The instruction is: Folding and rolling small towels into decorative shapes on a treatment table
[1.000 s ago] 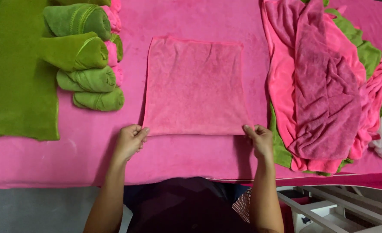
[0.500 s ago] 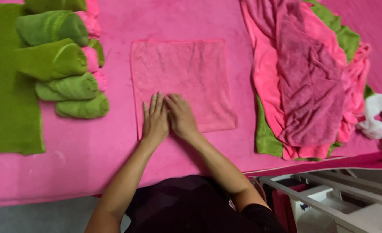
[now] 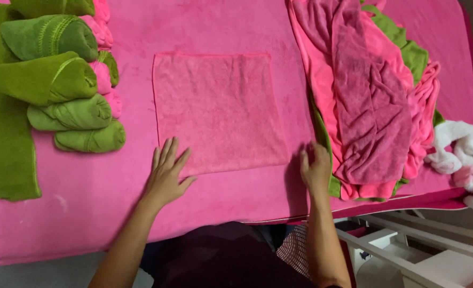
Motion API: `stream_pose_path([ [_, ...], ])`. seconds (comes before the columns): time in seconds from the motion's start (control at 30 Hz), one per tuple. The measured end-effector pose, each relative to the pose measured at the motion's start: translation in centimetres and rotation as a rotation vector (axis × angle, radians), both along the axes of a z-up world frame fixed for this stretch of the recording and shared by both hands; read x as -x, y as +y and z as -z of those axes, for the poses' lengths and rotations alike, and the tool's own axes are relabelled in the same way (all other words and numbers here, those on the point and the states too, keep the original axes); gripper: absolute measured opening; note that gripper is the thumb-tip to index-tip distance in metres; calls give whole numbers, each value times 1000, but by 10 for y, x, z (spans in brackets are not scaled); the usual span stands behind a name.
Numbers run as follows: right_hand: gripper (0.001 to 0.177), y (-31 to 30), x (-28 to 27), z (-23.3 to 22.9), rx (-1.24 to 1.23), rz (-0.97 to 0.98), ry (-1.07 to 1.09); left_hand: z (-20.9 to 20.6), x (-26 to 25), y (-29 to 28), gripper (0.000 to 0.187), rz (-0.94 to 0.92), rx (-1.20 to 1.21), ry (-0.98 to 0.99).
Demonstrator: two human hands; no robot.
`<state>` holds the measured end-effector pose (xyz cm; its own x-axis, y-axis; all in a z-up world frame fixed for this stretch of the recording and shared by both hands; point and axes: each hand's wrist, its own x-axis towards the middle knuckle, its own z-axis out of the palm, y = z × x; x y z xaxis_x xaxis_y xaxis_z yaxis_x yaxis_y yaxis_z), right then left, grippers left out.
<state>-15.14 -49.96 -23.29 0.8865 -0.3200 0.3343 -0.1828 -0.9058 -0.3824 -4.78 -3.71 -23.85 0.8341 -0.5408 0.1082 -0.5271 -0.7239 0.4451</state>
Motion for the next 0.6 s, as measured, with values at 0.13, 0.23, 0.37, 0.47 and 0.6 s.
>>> stream_pose_path([
  [0.13, 69, 40, 7, 15, -189, -123, 6, 18, 19, 43, 68, -8, 214, -103],
  [0.23, 54, 63, 3, 19, -73, -141, -10, 18, 20, 51, 49, -31, 344, -242],
  [0.37, 31, 52, -6, 10, -120, -214, -174, 3, 11, 48, 25, -36, 481, -230],
  [0.47, 23, 47, -6, -26, -264, -290, -247, -41, 12, 43, 13, -75, 740, -99],
  [0.6, 15, 29, 10, -58, -771, -419, -669, -101, 29, 40, 20, -79, 1118, -173],
])
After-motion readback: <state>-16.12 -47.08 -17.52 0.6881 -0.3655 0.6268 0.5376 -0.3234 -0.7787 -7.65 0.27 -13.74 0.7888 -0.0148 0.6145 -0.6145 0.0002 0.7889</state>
